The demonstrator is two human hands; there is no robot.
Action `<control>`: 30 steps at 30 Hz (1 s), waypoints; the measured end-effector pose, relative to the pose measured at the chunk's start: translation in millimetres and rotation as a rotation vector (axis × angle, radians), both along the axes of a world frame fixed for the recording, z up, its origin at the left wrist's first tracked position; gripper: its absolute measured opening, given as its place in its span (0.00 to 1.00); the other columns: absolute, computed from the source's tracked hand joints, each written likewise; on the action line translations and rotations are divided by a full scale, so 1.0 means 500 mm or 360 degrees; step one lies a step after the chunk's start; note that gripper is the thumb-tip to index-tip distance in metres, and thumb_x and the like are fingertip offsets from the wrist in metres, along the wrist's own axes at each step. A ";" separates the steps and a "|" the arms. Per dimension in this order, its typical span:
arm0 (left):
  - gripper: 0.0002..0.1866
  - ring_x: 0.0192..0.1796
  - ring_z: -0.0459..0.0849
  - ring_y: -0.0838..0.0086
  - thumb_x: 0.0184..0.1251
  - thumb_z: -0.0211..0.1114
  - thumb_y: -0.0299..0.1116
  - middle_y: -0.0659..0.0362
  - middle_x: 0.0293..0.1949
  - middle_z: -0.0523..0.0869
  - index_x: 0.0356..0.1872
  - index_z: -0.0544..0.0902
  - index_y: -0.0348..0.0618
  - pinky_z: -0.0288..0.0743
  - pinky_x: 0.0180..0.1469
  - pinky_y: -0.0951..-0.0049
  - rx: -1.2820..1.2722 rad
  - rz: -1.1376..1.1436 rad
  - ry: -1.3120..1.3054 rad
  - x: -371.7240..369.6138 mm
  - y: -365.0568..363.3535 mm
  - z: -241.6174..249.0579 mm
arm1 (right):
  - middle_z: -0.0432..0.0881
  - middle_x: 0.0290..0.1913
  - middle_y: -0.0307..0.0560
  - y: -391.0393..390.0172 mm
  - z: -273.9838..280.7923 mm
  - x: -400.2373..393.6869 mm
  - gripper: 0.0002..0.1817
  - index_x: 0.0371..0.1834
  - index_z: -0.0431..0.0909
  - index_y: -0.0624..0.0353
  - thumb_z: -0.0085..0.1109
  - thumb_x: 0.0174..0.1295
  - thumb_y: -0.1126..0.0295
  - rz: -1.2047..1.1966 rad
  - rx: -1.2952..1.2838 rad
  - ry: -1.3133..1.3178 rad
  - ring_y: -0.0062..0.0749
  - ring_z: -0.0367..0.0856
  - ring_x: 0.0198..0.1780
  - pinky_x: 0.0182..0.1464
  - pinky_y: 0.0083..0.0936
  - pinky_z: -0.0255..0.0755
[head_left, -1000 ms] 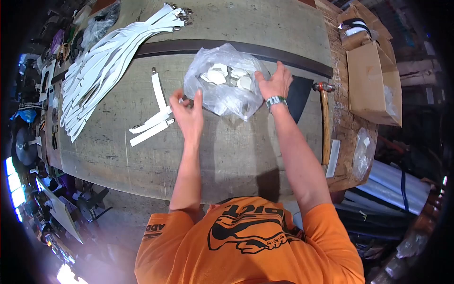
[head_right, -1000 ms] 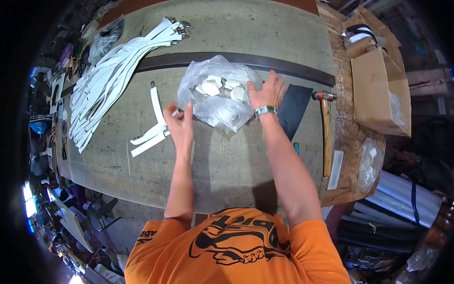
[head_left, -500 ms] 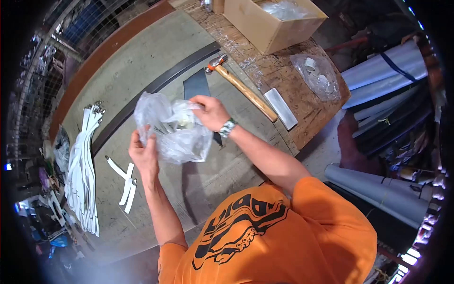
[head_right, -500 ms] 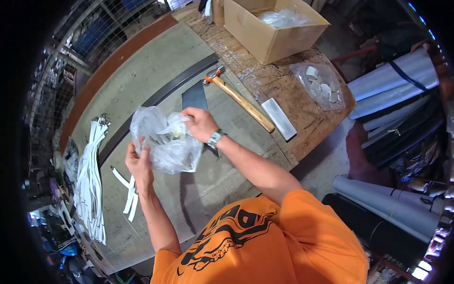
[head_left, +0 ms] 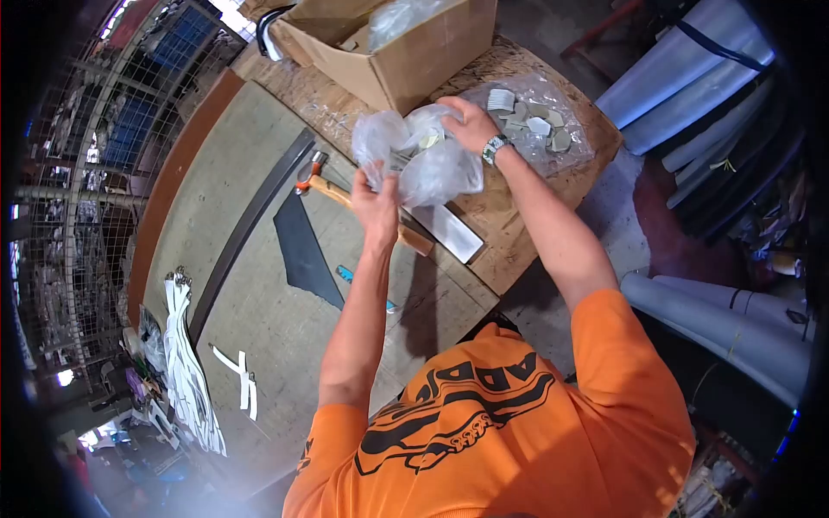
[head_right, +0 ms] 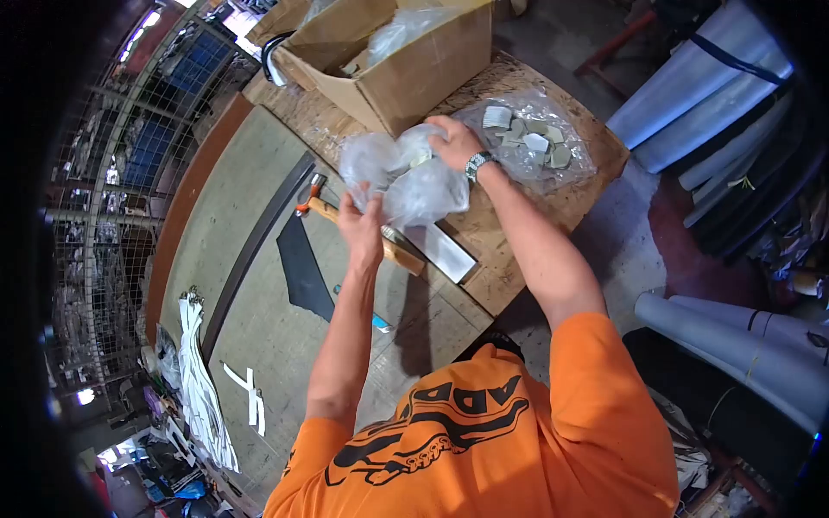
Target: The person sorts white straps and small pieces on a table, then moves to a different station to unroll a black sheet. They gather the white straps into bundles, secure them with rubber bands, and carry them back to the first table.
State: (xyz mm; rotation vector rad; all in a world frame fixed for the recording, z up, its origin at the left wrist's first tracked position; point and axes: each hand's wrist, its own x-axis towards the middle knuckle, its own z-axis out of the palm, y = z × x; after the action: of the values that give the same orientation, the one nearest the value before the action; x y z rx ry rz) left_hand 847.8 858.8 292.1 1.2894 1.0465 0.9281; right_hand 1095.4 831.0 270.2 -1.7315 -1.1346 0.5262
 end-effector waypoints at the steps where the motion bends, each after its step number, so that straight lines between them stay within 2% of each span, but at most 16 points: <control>1: 0.19 0.40 0.82 0.72 0.64 0.71 0.24 0.54 0.45 0.85 0.55 0.79 0.36 0.79 0.45 0.66 -0.0126 -0.0032 0.0156 0.020 0.009 -0.048 | 0.86 0.58 0.55 -0.018 -0.008 0.019 0.24 0.65 0.78 0.61 0.64 0.66 0.67 -0.0096 -0.0068 -0.0113 0.43 0.85 0.58 0.62 0.35 0.77; 3: 0.23 0.51 0.81 0.63 0.60 0.72 0.25 0.47 0.51 0.82 0.57 0.78 0.36 0.76 0.55 0.58 0.0241 0.0044 0.0521 0.026 0.000 -0.076 | 0.85 0.60 0.57 -0.063 -0.005 0.048 0.27 0.67 0.77 0.62 0.65 0.66 0.65 -0.0268 -0.0195 -0.0357 0.49 0.84 0.60 0.63 0.39 0.76; 4: 0.25 0.56 0.80 0.59 0.58 0.73 0.25 0.44 0.55 0.81 0.58 0.78 0.36 0.75 0.60 0.53 0.0418 0.0095 0.0704 0.028 -0.004 -0.084 | 0.84 0.60 0.56 -0.092 0.003 0.051 0.26 0.66 0.78 0.61 0.65 0.65 0.66 -0.0215 -0.0080 -0.0427 0.53 0.82 0.60 0.64 0.40 0.76; 6: 0.28 0.65 0.73 0.52 0.56 0.75 0.26 0.41 0.60 0.77 0.60 0.78 0.37 0.70 0.65 0.51 0.0890 0.0254 0.0869 0.047 -0.011 0.012 | 0.83 0.59 0.57 -0.141 0.051 0.014 0.26 0.65 0.79 0.58 0.65 0.64 0.65 -0.0042 0.0247 -0.0580 0.54 0.77 0.65 0.67 0.46 0.71; 7: 0.29 0.69 0.70 0.49 0.54 0.75 0.26 0.40 0.63 0.75 0.60 0.78 0.37 0.68 0.67 0.49 0.1115 0.0325 0.0970 0.048 -0.019 0.055 | 0.83 0.58 0.56 -0.158 0.061 -0.015 0.24 0.63 0.80 0.57 0.65 0.63 0.64 0.0086 0.0237 -0.0699 0.52 0.76 0.66 0.68 0.46 0.69; 8: 0.29 0.73 0.63 0.45 0.54 0.76 0.30 0.41 0.65 0.73 0.59 0.80 0.38 0.66 0.69 0.48 0.1207 0.0200 0.1033 0.056 -0.009 0.061 | 0.84 0.58 0.55 -0.166 0.071 -0.041 0.23 0.61 0.82 0.57 0.65 0.63 0.64 0.0213 0.0240 -0.0826 0.50 0.75 0.66 0.68 0.47 0.68; 11: 0.26 0.69 0.70 0.45 0.57 0.74 0.36 0.40 0.61 0.77 0.57 0.81 0.38 0.68 0.67 0.49 0.1203 -0.0047 0.1554 0.107 0.016 0.023 | 0.84 0.56 0.51 -0.188 -0.005 -0.048 0.17 0.53 0.86 0.55 0.66 0.63 0.63 0.0523 0.0037 -0.0985 0.46 0.74 0.67 0.68 0.50 0.66; 13: 0.24 0.64 0.76 0.45 0.58 0.71 0.38 0.38 0.56 0.81 0.54 0.83 0.37 0.72 0.65 0.51 0.0347 -0.0287 0.1214 0.127 0.080 -0.066 | 0.85 0.54 0.50 -0.216 -0.039 -0.036 0.12 0.46 0.88 0.55 0.65 0.62 0.64 0.0595 -0.0179 -0.0908 0.45 0.75 0.66 0.66 0.51 0.66; 15: 0.23 0.60 0.80 0.44 0.57 0.70 0.36 0.36 0.52 0.83 0.54 0.83 0.37 0.75 0.64 0.53 0.0673 -0.0332 0.0926 0.141 0.099 -0.137 | 0.85 0.53 0.51 -0.243 -0.033 0.002 0.10 0.42 0.87 0.58 0.65 0.62 0.66 0.0605 -0.0246 -0.0802 0.48 0.77 0.62 0.63 0.51 0.68; 16: 0.22 0.61 0.79 0.44 0.57 0.69 0.34 0.37 0.54 0.83 0.54 0.83 0.37 0.75 0.64 0.52 0.0606 -0.0332 0.0922 0.145 0.090 -0.141 | 0.85 0.52 0.51 -0.255 -0.030 0.006 0.10 0.43 0.86 0.59 0.65 0.62 0.67 0.0641 -0.0197 -0.0721 0.50 0.78 0.60 0.62 0.51 0.68; 17: 0.22 0.61 0.79 0.44 0.58 0.70 0.35 0.40 0.58 0.82 0.54 0.83 0.39 0.74 0.65 0.51 0.0577 -0.0338 0.1059 0.141 0.073 -0.094 | 0.84 0.55 0.56 -0.266 -0.002 -0.005 0.15 0.50 0.84 0.62 0.65 0.61 0.69 0.0574 -0.0109 -0.0784 0.54 0.79 0.60 0.62 0.51 0.69; 18: 0.19 0.62 0.78 0.43 0.58 0.71 0.34 0.41 0.59 0.81 0.51 0.83 0.39 0.73 0.65 0.52 0.0634 -0.0187 0.1064 0.139 0.046 -0.064 | 0.81 0.61 0.58 -0.286 0.002 -0.015 0.21 0.59 0.82 0.62 0.65 0.62 0.70 0.0473 -0.0046 -0.0995 0.57 0.78 0.63 0.64 0.50 0.69; 19: 0.17 0.62 0.78 0.43 0.59 0.72 0.34 0.42 0.60 0.80 0.48 0.82 0.39 0.73 0.66 0.53 0.0726 -0.0037 0.1048 0.123 0.031 -0.039 | 0.79 0.65 0.58 -0.286 0.024 -0.017 0.23 0.63 0.80 0.62 0.65 0.63 0.71 0.0464 -0.0056 -0.0915 0.57 0.76 0.67 0.68 0.49 0.67; 23: 0.16 0.62 0.77 0.45 0.60 0.72 0.31 0.44 0.61 0.79 0.47 0.82 0.41 0.73 0.64 0.52 0.0819 0.0234 0.0935 -0.038 -0.023 0.005 | 0.80 0.63 0.58 -0.292 0.073 -0.105 0.20 0.61 0.81 0.64 0.63 0.66 0.71 0.0303 -0.0009 -0.0653 0.55 0.76 0.66 0.69 0.46 0.67; 28: 0.18 0.59 0.79 0.49 0.59 0.74 0.33 0.47 0.53 0.82 0.49 0.82 0.40 0.72 0.63 0.53 0.0587 0.0718 0.1409 -0.341 -0.149 -0.060 | 0.84 0.48 0.57 -0.253 0.100 -0.290 0.14 0.53 0.82 0.65 0.64 0.66 0.73 0.0677 0.0028 -0.0239 0.52 0.83 0.51 0.55 0.43 0.75; 30: 0.25 0.62 0.77 0.48 0.57 0.76 0.37 0.46 0.58 0.82 0.56 0.82 0.42 0.71 0.66 0.52 0.0492 0.0800 0.1594 -0.406 -0.185 -0.080 | 0.83 0.44 0.58 -0.235 0.072 -0.364 0.14 0.53 0.81 0.63 0.65 0.66 0.71 0.0916 -0.0092 -0.0127 0.53 0.82 0.47 0.48 0.45 0.76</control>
State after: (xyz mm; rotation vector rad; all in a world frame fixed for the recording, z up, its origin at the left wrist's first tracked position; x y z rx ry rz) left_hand 644.7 766.1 252.3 1.8560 2.1361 0.8112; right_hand 913.4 713.4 306.0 -1.4690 -1.7002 0.8468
